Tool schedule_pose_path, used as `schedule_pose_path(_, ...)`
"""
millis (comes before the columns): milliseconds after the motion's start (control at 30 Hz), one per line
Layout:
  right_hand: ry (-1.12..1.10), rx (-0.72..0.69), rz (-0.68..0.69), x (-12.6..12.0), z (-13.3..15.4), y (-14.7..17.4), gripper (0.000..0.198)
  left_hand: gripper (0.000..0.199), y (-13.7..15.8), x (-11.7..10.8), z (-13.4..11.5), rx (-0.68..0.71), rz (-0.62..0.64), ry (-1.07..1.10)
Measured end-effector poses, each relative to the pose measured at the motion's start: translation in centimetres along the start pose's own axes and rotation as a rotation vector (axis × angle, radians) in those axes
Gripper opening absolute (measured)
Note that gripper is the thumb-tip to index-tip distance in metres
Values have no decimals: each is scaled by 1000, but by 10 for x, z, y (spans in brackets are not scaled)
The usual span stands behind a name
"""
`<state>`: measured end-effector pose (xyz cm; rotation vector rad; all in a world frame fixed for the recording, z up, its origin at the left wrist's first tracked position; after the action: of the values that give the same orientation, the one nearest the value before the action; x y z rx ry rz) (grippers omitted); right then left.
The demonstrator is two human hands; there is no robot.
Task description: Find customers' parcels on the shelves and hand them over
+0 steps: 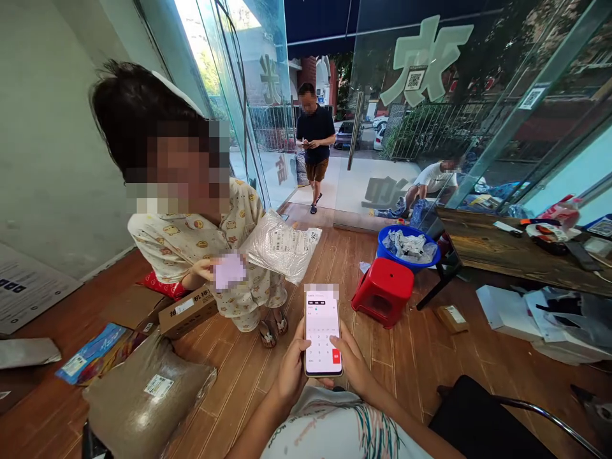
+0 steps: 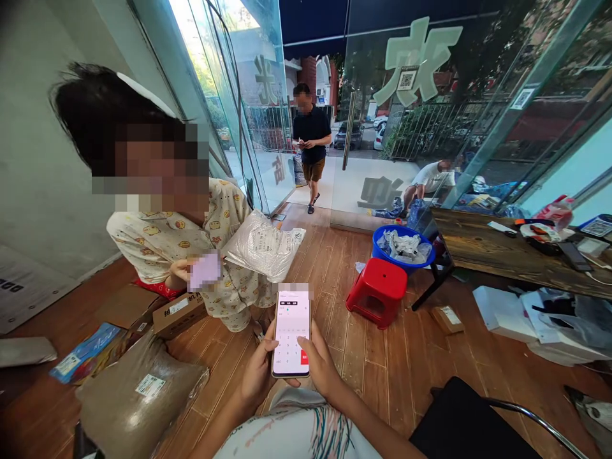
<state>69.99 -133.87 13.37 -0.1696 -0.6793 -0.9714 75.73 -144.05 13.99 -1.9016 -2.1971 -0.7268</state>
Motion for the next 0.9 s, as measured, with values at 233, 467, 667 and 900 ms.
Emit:
schedule_pose_path(233,9,22,19,4,-3,2,48,69,5,-4,3,22,-11,-15)
schedule_pose_path(467,19,18,43,3,-7,3,45,69,12,-6,6,20,-51,-14)
schedule_pose_path(667,16,14,62,4,-9,6,41,67,16,-6,6,35,-50,28)
schedule_pose_path(900,10,12,65,3,-11,6,44,71,18,-6,8,11,-60,56)
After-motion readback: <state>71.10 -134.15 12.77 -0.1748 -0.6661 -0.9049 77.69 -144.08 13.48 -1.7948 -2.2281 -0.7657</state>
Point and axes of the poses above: each hand's wrist, its own y-axis away from the middle knuckle, its own x-axis out of the palm, z = x × y, the point moved 4 cm from there along -y, towards the middle knuckle, and after that the axes turned 14 degrees about -y, right-handed, at the moved point
